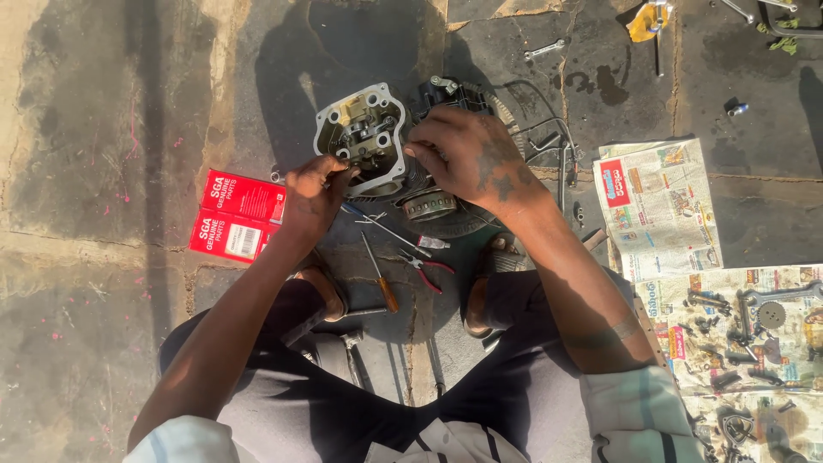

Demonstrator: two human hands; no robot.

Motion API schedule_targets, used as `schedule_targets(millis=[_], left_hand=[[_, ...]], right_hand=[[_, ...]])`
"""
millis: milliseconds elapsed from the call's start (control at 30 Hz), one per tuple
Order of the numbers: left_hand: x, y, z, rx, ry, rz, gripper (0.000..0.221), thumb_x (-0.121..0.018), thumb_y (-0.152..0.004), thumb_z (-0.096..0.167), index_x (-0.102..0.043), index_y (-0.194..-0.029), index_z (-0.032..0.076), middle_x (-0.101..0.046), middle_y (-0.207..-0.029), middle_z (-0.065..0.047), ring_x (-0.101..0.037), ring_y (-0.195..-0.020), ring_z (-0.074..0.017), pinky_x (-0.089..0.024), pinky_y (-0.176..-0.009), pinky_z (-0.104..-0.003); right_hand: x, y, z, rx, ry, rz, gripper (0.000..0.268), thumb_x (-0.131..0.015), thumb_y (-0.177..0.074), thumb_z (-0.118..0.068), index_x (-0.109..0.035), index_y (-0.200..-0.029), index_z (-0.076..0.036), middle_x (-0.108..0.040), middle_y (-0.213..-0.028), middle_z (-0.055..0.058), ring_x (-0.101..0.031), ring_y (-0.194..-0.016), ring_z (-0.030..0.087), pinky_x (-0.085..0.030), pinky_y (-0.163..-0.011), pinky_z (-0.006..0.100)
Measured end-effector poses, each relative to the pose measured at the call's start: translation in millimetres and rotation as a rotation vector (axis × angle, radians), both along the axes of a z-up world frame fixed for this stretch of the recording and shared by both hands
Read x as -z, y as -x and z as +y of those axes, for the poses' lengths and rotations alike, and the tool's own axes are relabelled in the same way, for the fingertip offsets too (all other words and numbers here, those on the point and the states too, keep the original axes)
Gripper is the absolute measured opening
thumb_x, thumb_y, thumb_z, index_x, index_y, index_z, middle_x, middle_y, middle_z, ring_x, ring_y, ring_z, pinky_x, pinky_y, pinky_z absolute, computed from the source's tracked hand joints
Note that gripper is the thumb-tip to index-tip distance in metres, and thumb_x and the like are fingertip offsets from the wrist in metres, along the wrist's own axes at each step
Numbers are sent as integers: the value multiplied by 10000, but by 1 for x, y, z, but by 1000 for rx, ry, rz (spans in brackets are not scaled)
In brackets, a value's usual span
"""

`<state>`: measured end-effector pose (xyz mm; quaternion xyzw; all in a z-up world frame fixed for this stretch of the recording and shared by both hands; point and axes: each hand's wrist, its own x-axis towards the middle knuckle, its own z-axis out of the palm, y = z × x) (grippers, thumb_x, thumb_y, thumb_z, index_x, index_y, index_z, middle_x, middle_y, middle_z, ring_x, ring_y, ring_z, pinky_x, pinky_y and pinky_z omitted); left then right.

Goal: The recorder is assembling or repairing parts within a motorcycle engine block using various hand tools.

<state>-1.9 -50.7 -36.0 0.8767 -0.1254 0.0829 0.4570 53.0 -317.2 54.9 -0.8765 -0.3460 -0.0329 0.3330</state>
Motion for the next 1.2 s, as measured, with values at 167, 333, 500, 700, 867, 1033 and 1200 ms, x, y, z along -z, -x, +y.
schedule_targets(millis=[167, 333, 500, 700, 867, 1033, 1200], left_hand=[[14, 1, -2, -52, 19, -158, 149, -773, -954, 26, -636, -942, -33, -709, -857, -173, -718, -720, -255, -537, -609, -341], [-2, 7, -7, -77, -181, 58, 185, -733, -974, 150, -682, -955, -28, -705, -927, -192, -691, -810, -377, -539, -708, -472], [-3, 9, -10, -22, -388, 10, 202, -674, -986, 204, -760, -1014, 23, -695, -1122, -205, -681, -987, -398, -550, -838, -494], [-29, 15, -19, -17, -400, 8, 212, -662, -992, 169, -768, -1020, -13, -663, -1088, -242, -667, -993, -414, -553, -799, -508], [-11, 11, -15, 90, -386, -22, 143, -711, -995, 149, -770, -987, 19, -719, -1060, -222, -710, -901, -426, -574, -749, -511], [-23, -1, -29, 193, -581, -308, 170, -774, -892, 89, -757, -1055, 44, -725, -1017, -112, -696, -941, -290, -564, -877, -381], [-41, -9, -113, 387, -354, -341, 188, -781, -946, 77, -728, -1115, 14, -710, -1085, -118, -678, -947, -255, -546, -867, -342]], right_hand=[[-5, 1, -2, 13, 15, 3, 123, -738, -983, -172, -755, -973, -50, -703, -881, 69, -687, -676, 210, -548, -627, 376], [-7, 5, -2, 54, 21, -3, 142, -753, -961, -186, -762, -992, -48, -720, -900, 78, -701, -691, 230, -549, -641, 386], [-10, 10, -9, 69, 51, -15, 134, -751, -961, -175, -761, -998, -46, -722, -909, 84, -708, -715, 236, -554, -661, 390], [-27, 15, -33, 87, 20, -90, 115, -775, -975, -159, -766, -994, -45, -717, -894, 87, -705, -739, 233, -552, -678, 388], [-48, 38, -86, 165, -134, -289, 117, -797, -1075, -132, -749, -1077, -26, -720, -974, 88, -719, -831, 212, -571, -735, 327], [42, 120, -161, 681, -1023, 162, 184, -744, -1015, -184, -740, -1088, -14, -724, -864, 27, -652, -749, 77, -547, -676, 270], [324, 296, -233, 1254, 69, 453, 387, -794, -877, -372, -688, -1202, -189, -636, -1187, 125, -577, -1042, 344, -458, -881, 490]])
